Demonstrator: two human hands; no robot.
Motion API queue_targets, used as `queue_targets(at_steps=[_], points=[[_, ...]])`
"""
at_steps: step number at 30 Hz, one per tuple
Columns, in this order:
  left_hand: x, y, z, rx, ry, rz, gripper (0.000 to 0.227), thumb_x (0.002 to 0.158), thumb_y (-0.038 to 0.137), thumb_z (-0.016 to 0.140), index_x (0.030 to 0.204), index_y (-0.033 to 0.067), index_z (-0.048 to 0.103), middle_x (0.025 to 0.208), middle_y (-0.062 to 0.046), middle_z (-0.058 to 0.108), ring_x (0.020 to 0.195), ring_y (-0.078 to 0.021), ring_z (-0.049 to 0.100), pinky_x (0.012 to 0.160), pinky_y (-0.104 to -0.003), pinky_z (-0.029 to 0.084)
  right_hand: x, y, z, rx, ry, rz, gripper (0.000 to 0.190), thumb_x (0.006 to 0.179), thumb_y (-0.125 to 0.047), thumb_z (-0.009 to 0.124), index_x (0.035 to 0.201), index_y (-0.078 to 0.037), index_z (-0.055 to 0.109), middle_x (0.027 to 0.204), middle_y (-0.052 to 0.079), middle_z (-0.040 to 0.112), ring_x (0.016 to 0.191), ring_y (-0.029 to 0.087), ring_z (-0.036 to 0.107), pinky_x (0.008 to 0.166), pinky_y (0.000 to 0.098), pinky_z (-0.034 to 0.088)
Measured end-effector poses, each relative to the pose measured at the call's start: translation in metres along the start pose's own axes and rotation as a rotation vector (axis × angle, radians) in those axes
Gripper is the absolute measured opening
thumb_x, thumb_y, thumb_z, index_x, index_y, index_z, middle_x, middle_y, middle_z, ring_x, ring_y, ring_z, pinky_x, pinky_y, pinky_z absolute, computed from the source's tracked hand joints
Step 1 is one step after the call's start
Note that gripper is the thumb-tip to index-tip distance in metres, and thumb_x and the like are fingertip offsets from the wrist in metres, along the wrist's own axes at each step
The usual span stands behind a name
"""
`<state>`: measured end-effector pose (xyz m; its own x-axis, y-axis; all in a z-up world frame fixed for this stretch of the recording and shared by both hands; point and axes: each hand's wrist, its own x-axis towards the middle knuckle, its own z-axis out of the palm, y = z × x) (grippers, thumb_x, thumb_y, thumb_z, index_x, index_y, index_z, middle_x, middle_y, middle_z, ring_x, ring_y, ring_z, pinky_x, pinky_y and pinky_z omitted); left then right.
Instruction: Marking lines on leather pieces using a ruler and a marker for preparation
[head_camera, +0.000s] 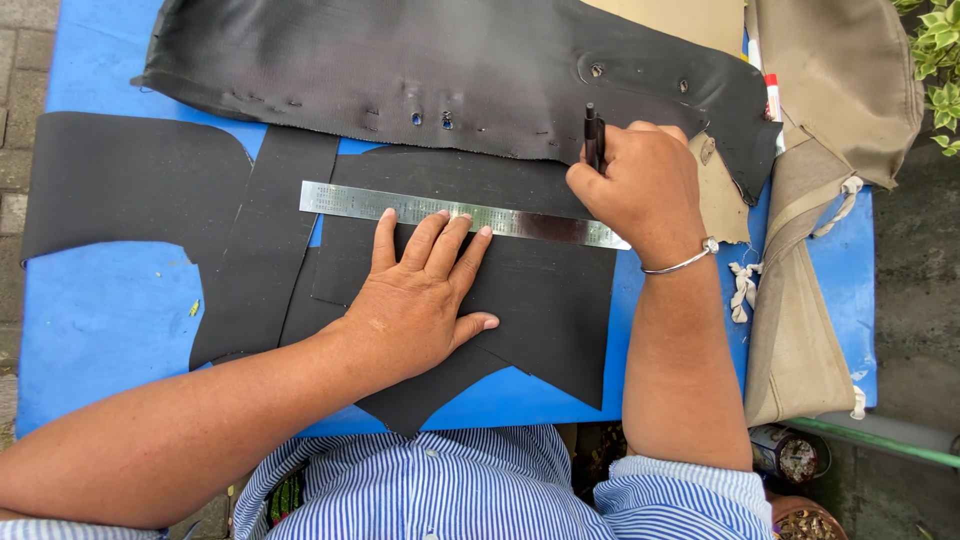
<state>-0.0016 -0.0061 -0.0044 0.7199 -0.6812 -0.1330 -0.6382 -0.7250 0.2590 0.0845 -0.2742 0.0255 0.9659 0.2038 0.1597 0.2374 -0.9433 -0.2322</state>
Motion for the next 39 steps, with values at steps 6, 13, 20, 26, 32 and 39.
queue_targets(at_steps=[6,13,20,26,32,39], points=[[-0.001,0.000,-0.003,0.001,0.010,0.008,0.086,0.101,0.063,0.041,0.157,-0.0004,0.028,0.150,-0.026,0.028,0.142,-0.0424,0.017,0.108,-0.075,-0.002,0.003,-0.032,0.017,0.027,0.018,-0.093,0.019,0.081,-0.031,0.068,0.068,-0.017,0.064,0.051,0.000,0.056,0.069,0.022,0.061,0.086,0.0347,0.045],[-0.001,-0.001,0.000,-0.010,0.041,0.009,0.086,0.100,0.063,0.043,0.157,0.0001,0.029,0.150,-0.025,0.029,0.142,-0.0424,0.019,0.108,-0.076,-0.001,0.002,-0.046,0.019,0.209,0.094,-0.192,0.019,0.089,-0.030,0.069,0.076,-0.017,0.065,0.061,0.002,0.061,0.079,0.023,0.064,0.090,0.0357,0.045],[-0.002,0.000,-0.001,-0.001,0.038,0.009,0.087,0.100,0.064,0.041,0.157,0.0001,0.029,0.150,-0.025,0.030,0.142,-0.0418,0.019,0.108,-0.076,-0.002,0.005,-0.017,0.029,0.181,0.079,-0.098,0.020,0.087,-0.030,0.067,0.073,-0.017,0.062,0.054,0.003,0.054,0.072,0.026,0.061,0.087,0.0364,0.046],[-0.003,0.000,0.000,-0.008,0.048,0.006,0.087,0.099,0.065,0.043,0.157,0.0008,0.031,0.149,-0.025,0.031,0.142,-0.0416,0.020,0.108,-0.076,0.000,0.006,-0.063,0.038,0.388,0.178,-0.216,0.020,0.095,-0.028,0.068,0.079,-0.016,0.064,0.060,0.003,0.057,0.074,0.024,0.061,0.087,0.0352,0.046],[-0.003,-0.002,0.000,-0.008,0.036,0.010,0.087,0.099,0.065,0.042,0.157,0.0001,0.029,0.149,-0.025,0.030,0.141,-0.0415,0.019,0.108,-0.075,-0.001,0.010,-0.067,0.035,0.661,0.145,-0.205,0.016,0.099,-0.022,0.068,0.085,-0.013,0.067,0.064,0.004,0.061,0.073,0.025,0.061,0.082,0.0346,0.047],[-0.001,-0.003,-0.002,-0.037,0.028,0.012,0.087,0.100,0.064,0.042,0.157,-0.0001,0.027,0.150,-0.025,0.028,0.142,-0.0412,0.016,0.108,-0.075,-0.002,0.010,-0.067,0.036,0.955,0.066,-0.078,0.010,0.096,-0.016,0.072,0.088,-0.010,0.071,0.064,0.002,0.062,0.068,0.013,0.052,0.076,0.0279,0.047]])
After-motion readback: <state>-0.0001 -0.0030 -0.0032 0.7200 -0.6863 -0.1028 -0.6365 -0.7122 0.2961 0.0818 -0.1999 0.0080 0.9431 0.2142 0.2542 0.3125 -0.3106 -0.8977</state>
